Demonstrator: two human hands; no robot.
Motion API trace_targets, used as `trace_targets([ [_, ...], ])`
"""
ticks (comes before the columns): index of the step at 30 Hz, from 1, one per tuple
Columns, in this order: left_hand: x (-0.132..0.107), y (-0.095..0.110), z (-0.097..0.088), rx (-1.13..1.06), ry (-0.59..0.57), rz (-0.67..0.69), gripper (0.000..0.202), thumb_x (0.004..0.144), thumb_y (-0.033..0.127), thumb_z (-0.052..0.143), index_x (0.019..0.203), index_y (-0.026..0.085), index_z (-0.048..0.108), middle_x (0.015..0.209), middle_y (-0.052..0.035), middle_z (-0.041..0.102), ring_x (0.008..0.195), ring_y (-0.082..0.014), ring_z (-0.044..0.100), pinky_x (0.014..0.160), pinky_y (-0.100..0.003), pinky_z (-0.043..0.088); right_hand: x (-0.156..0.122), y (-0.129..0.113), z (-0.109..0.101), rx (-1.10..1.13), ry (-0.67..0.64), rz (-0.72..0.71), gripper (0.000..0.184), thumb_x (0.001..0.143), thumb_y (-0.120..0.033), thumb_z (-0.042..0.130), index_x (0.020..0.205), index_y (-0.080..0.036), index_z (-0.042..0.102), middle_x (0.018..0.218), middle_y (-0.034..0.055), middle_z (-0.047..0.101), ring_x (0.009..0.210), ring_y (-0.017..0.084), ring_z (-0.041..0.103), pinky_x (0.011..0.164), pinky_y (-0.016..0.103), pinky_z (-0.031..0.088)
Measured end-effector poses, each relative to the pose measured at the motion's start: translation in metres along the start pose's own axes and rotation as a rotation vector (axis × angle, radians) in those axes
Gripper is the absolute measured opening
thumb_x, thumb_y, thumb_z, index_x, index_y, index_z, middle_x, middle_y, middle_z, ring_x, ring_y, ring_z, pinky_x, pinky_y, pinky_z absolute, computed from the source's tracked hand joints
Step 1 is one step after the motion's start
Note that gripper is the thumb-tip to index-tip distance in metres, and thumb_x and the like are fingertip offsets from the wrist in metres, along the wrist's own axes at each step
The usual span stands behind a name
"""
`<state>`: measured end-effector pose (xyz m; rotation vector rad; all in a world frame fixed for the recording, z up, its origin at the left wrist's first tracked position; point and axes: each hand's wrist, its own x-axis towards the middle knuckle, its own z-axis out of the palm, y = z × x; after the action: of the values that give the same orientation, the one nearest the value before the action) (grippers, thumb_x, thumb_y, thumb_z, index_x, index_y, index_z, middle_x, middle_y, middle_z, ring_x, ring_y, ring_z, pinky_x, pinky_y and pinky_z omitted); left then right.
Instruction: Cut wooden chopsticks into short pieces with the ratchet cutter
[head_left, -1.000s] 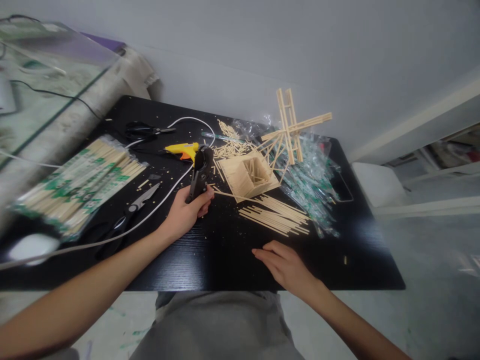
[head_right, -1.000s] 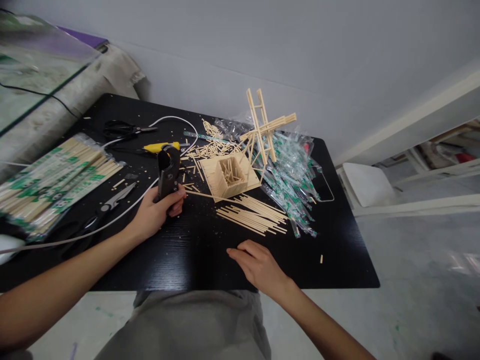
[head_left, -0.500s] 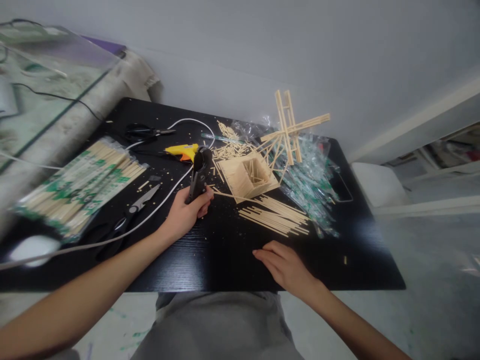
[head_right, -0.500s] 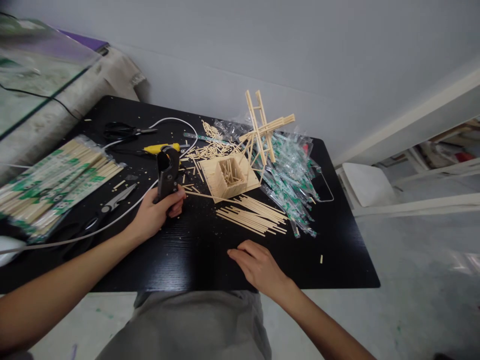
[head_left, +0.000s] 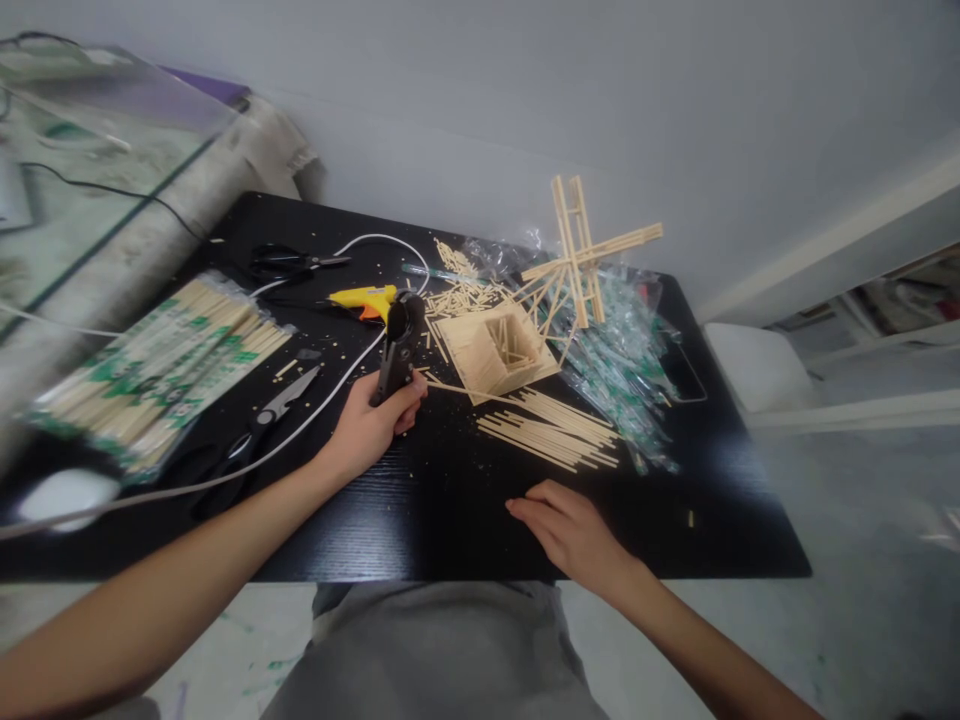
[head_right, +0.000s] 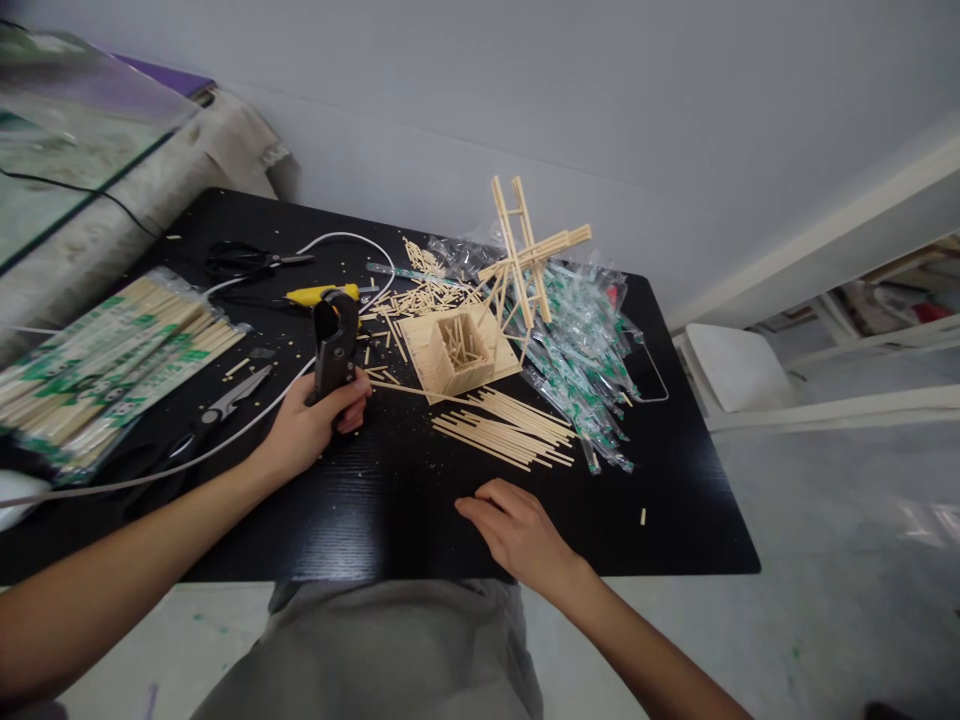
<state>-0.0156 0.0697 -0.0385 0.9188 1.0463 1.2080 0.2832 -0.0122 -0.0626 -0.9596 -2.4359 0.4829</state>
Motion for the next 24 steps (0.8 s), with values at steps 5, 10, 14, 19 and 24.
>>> trace_targets([
  [5,0.000,0.001,0.000,0.003,0.003,0.000,0.025,0.083,0.037,0.077,0.079,0.017,0.064,0.054,0.0053,0.046,0.047,-0.0078,0.039,0.045,-0.022,0.030,0.001,-0.002,0.001,0.049,0.012,0.038,0.023,0.106,-0.020,0.052,0.106,-0.017,0.075,0.089,0.0078,0.073,0.075,0.016,0.068,0.067,0.027,0.056],
  [10,0.000,0.002,-0.001,0.015,-0.004,0.010,0.026,0.084,0.037,0.076,0.078,0.016,0.063,0.054,0.0055,0.046,0.047,-0.0076,0.039,0.045,-0.022,0.031,0.002,-0.002,0.003,0.203,0.182,0.322,0.028,0.097,-0.037,0.071,0.076,-0.020,0.063,0.072,0.0019,0.068,0.057,0.013,0.061,0.052,0.024,0.050],
  [14,0.000,0.002,0.000,0.003,-0.006,0.000,0.026,0.084,0.038,0.077,0.079,0.017,0.062,0.055,0.0055,0.046,0.048,-0.0076,0.040,0.045,-0.022,0.031,0.006,-0.001,-0.004,0.379,0.216,0.489,0.031,0.093,-0.040,0.075,0.073,-0.021,0.061,0.074,0.0018,0.074,0.054,0.013,0.065,0.052,0.024,0.052],
  [19,0.000,0.001,0.000,0.005,-0.004,-0.004,0.026,0.083,0.038,0.077,0.081,0.017,0.062,0.057,0.0056,0.047,0.047,-0.0075,0.041,0.045,-0.022,0.031,0.022,-0.005,-0.028,0.313,0.062,0.398,0.019,0.099,-0.029,0.068,0.082,-0.021,0.070,0.062,-0.0031,0.071,0.054,0.013,0.069,0.058,0.022,0.054],
  [24,0.000,0.000,-0.002,0.024,-0.062,-0.020,0.026,0.086,0.037,0.075,0.080,0.017,0.061,0.055,0.0064,0.046,0.048,-0.0072,0.040,0.046,-0.022,0.031,0.055,-0.015,-0.047,0.162,0.079,0.098,0.023,0.103,-0.021,0.059,0.084,-0.022,0.070,0.071,-0.0016,0.074,0.062,0.013,0.071,0.063,0.023,0.057],
])
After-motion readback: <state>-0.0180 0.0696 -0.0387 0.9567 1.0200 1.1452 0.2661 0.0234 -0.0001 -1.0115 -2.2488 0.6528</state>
